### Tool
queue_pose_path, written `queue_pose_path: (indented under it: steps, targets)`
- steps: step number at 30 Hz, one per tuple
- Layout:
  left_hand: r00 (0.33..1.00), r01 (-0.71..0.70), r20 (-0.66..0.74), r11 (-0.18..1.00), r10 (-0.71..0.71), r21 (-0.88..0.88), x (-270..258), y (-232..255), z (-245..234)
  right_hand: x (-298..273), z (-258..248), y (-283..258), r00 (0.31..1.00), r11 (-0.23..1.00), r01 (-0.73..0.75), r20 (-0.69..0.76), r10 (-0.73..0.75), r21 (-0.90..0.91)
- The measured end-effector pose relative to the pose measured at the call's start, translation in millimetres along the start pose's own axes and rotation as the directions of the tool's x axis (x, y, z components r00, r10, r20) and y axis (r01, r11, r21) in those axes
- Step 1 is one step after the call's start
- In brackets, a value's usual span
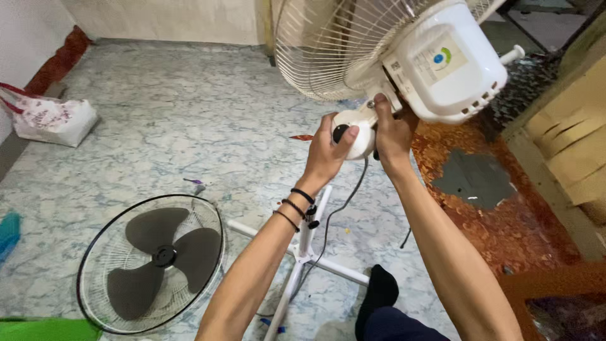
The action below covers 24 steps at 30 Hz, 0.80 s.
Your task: The person assembles a standing electric fan by attaching the front grille to the motor housing and securing it with a screwdriver. They then attach the rear grille and tighten the central nut to complete the assembly.
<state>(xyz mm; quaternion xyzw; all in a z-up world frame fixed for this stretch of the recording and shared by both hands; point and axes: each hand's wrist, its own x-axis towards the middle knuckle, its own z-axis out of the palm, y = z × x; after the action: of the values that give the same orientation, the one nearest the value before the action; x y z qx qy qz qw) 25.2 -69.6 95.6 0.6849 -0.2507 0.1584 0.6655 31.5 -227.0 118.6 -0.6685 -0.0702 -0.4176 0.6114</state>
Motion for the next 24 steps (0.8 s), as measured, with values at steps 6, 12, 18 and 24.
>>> queue_pose_path:
  steps: [6,12,18,24]
  targets:
    - [0.999,0.052,-0.010,0.998,-0.052,0.032,-43.2,55.6,24.4,-23.7,-45.4,-53.5,0.994,0.982,-0.107,-0.025,0.104,-0.154]
    - [0.988,0.153,-0.024,0.987,-0.154,-0.040,-115.0,114.0,20.7,-77.3,-63.4,-110.6,0.999,0.999,-0.023,-0.030,0.021,-0.048]
    - [0.972,0.217,-0.056,0.963,-0.229,-0.157,-183.0,155.0,3.7,-136.5,-68.0,-152.6,0.987,0.981,-0.157,-0.041,0.153,-0.112]
    - [0.940,0.320,-0.062,0.930,-0.336,-0.180,-231.3,178.0,-29.2,-179.1,-51.4,-181.7,0.976,0.974,-0.206,0.053,0.212,-0.095]
